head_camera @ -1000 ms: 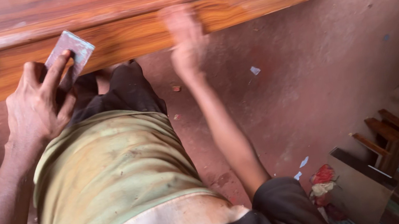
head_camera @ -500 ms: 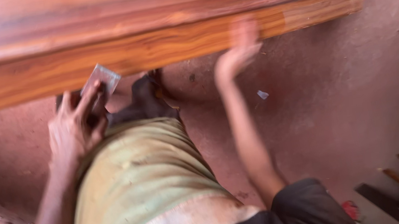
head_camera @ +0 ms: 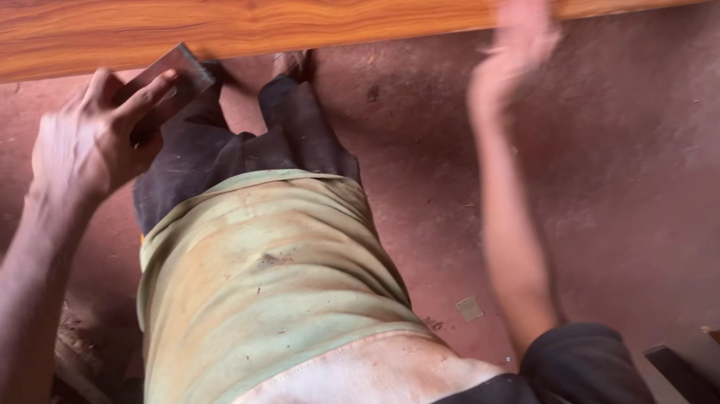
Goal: The person sands the surface of a wooden cabinet door using a sanding block held in the left hand. They work on the flat panels and around a carved floral relief, occasionally wiping the surface with their right hand to remove dust.
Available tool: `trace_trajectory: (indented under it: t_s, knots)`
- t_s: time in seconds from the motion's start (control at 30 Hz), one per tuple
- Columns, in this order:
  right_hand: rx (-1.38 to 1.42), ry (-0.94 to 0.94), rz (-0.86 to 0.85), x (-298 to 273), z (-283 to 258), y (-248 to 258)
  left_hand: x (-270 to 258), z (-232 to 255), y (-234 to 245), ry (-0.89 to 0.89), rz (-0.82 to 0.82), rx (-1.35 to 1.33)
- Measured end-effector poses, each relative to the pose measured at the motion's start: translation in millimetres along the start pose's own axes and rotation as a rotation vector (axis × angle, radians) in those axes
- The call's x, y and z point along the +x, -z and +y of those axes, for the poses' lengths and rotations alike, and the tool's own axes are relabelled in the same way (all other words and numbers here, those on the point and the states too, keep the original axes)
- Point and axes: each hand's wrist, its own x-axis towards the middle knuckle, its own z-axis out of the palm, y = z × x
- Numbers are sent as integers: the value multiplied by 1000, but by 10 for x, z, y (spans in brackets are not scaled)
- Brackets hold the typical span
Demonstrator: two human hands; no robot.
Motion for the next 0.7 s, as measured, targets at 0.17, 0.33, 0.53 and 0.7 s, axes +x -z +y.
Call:
trace_trajectory:
  t_s: [0.17,0.33,0.53,0.7]
  knots:
    - [-296,-40,266,670,46,941,497,241,185,-169,-132,104]
    - [-963,106,174,658,109,1025,1302,1064,-118,-210,-129,91]
    - [-1273,244,98,597,125,1132,1672,1652,-384,-225,-167,123]
    - [-1398,257,137,574,227,1186,1763,1737,-388,-279,-41,88]
